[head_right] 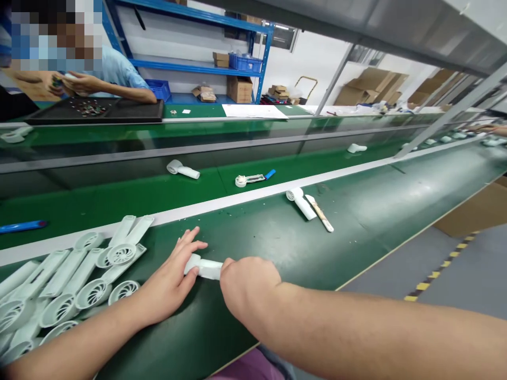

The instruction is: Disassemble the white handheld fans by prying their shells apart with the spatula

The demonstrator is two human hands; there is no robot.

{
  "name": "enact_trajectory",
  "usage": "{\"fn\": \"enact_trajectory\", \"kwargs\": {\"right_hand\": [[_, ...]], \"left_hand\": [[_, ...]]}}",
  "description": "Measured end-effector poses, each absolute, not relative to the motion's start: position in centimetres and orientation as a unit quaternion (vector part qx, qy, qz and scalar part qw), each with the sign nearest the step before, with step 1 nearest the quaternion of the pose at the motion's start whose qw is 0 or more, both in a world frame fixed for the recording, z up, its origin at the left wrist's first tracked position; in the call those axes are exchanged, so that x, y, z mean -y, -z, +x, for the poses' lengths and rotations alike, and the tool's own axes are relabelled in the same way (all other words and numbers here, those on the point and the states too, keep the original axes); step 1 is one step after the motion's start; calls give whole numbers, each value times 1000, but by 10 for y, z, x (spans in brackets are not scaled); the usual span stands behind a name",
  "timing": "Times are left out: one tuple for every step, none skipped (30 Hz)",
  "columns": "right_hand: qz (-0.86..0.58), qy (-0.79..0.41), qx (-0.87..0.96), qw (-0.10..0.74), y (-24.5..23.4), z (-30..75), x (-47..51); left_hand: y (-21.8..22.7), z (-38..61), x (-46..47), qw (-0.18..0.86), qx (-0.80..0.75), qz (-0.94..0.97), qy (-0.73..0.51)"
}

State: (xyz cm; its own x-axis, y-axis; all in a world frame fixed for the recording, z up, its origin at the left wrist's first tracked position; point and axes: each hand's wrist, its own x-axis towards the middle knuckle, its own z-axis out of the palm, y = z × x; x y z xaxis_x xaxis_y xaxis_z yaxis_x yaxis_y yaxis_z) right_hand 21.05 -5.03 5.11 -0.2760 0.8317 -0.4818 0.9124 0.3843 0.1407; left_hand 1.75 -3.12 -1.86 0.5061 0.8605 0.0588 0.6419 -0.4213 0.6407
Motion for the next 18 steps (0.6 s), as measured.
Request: {"fn": "enact_trajectory", "kwargs": {"right_hand": [[553, 79, -793, 244, -52, 208, 52], [554, 79, -793, 240, -53, 204, 53], [555, 83, -794, 236, -54, 200, 53], [556, 89, -793, 233, -54, 195, 53], [561, 95, -789, 231, -54, 191, 52], [567, 102, -784, 231, -54, 188, 50], [576, 109, -776, 233, -53, 186, 48], [584, 116, -768, 237, -51, 187, 46], [591, 121, -760, 242, -50, 189, 44], [597, 124, -753, 245, -48, 193, 43], [602, 127, -748, 248, -47, 197, 43], [602, 127, -748, 251, -47, 202, 43], [594, 121, -755, 251, -47, 207, 44], [578, 109, -770, 247, -48, 212, 44], [558, 93, -790, 238, -50, 216, 45], [536, 77, -810, 226, -53, 220, 45], [518, 62, -827, 212, -56, 223, 46], [504, 51, -839, 198, -60, 226, 46]], "left_hand": [[19, 18, 31, 282, -454, 822, -197], [19, 18, 31, 282, -453, 822, -199], [19, 19, 31, 281, -453, 822, -201], [19, 19, 32, 280, -455, 821, -201], [19, 18, 33, 279, -456, 821, -201], [18, 18, 35, 281, -455, 822, -199], [17, 18, 36, 283, -450, 824, -196], [16, 17, 38, 285, -447, 826, -193], [16, 16, 40, 287, -446, 826, -192], [15, 16, 40, 287, -450, 823, -192], [15, 16, 41, 287, -453, 822, -191], [15, 15, 40, 285, -455, 822, -189], [15, 15, 39, 283, -453, 825, -184], [15, 15, 38, 281, -447, 831, -178], [15, 15, 36, 279, -438, 837, -171], [15, 14, 35, 277, -431, 843, -165], [15, 14, 35, 278, -428, 845, -161], [14, 13, 35, 281, -429, 843, -159]]}}
